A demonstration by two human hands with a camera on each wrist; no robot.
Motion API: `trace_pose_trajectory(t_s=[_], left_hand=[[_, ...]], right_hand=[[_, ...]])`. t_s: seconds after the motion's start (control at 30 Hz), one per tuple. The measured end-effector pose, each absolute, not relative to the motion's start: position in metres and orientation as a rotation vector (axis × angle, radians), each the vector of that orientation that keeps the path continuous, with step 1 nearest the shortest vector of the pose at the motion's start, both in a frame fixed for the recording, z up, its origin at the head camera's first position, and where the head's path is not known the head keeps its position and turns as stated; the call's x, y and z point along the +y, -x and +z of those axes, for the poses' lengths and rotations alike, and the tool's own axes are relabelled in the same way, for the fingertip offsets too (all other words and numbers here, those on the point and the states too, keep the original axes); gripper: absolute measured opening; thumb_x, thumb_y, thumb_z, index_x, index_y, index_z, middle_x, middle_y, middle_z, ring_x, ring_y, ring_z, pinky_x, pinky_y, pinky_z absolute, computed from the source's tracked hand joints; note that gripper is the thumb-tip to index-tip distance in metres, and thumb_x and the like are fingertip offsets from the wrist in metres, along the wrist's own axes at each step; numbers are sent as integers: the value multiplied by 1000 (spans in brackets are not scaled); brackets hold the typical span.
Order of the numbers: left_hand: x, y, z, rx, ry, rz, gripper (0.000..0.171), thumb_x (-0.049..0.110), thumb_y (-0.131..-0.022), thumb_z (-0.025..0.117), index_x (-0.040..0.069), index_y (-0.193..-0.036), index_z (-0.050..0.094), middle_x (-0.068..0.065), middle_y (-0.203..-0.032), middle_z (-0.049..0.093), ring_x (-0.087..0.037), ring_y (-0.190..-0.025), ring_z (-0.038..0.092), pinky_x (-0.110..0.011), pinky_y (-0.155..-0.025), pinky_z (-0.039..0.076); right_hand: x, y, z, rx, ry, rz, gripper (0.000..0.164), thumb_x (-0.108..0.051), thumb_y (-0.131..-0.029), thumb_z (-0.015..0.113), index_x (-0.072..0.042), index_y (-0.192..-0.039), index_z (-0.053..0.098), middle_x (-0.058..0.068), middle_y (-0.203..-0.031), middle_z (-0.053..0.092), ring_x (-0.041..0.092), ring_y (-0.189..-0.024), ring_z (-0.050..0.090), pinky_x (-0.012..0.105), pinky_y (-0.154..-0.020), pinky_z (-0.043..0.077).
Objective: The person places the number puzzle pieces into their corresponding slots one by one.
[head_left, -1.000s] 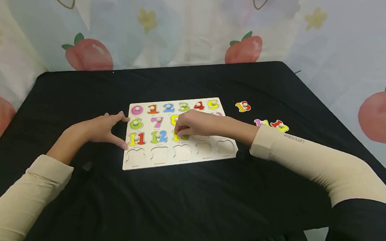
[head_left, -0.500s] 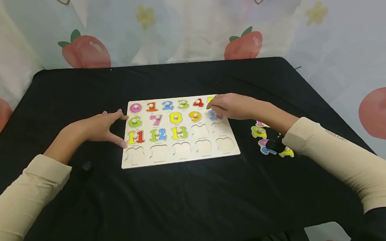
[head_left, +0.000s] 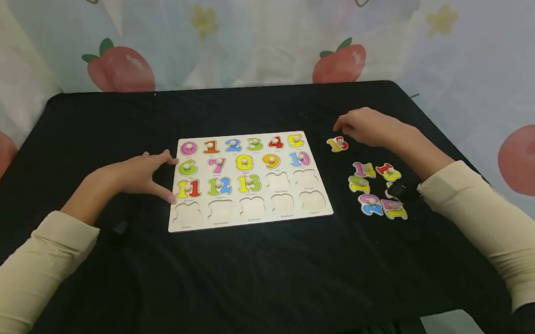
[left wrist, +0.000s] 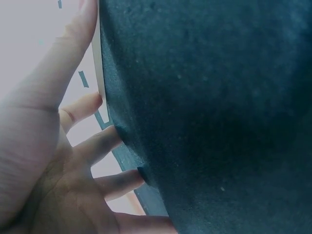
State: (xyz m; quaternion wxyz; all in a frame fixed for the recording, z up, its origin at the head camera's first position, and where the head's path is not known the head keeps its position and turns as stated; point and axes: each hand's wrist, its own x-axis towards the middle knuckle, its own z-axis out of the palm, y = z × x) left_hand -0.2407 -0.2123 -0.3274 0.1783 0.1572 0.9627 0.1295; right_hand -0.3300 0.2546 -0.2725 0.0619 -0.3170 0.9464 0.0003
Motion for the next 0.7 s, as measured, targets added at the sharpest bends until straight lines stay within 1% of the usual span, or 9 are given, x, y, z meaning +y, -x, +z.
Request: trace_pose_trajectory(t_s=[0.07, 0.17, 0.33, 0.4, 0.47, 0.57, 0.7], left_hand=[[-211, 241, -327, 2721, -445, 364, 104, 62, -59, 78, 9, -139, 37, -29, -145, 27, -58, -127, 19, -68, -94, 27], [-210, 241, -327, 2711, -447, 370, 104, 61, -59, 78, 9, -139, 37, -29, -145, 27, -58, -127, 18, -69, -94, 27], [-208, 242, -328, 2704, -445, 360, 107, 62, -59, 78, 8, -140, 36, -30, -146, 24, -59, -128, 16, -70, -93, 25], [-207, 242, -327, 2712, -448, 359, 105, 61, -59, 78, 8, -140, 36, -30, -145, 26, -58, -127, 18, -69, -93, 27], [-207, 242, -326, 2714, -443, 359, 104, 60, -60, 79, 8, -140, 36, -30, -145, 27, -58, -127, 18, -69, -93, 27], [-207, 242, -326, 2711, -446, 355, 105, 60, -60, 78, 7, -140, 36, -30, -145, 26, -59, -127, 18, -69, -93, 27], [-206, 241, -327, 2707, -449, 347, 107, 62, -59, 78, 7, -140, 36, -31, -145, 25, -59, -126, 18, -69, -93, 28]], right_hand=[[257, 328, -273, 2851, 929, 6, 24, 3, -93, 46, 6, -113, 60, 20, -105, 62, 26, -79, 54, 38, -67, 43], [263, 324, -273, 2832, 872, 6, 22, 2, -93, 49, 6, -111, 61, 18, -102, 62, 25, -78, 54, 38, -68, 45], [278, 313, -272, 2697, 767, 10, 15, -6, -91, 59, 2, -103, 62, 7, -88, 60, 20, -73, 54, 38, -68, 48], [283, 309, -272, 2604, 712, -7, 17, -11, -89, 64, 0, -102, 60, 4, -85, 59, 19, -72, 55, 38, -67, 48], [288, 304, -275, 2515, 656, -58, 20, -14, -88, 66, -1, -100, 58, 4, -84, 58, 20, -71, 55, 38, -66, 48], [291, 300, -284, 2462, 614, -125, 16, -11, -87, 65, -2, -97, 57, 5, -82, 56, 21, -68, 55, 37, -63, 48], [290, 297, -290, 2548, 671, -143, 8, -3, -85, 60, -3, -91, 55, 5, -77, 51, 18, -63, 52, 34, -59, 44]])
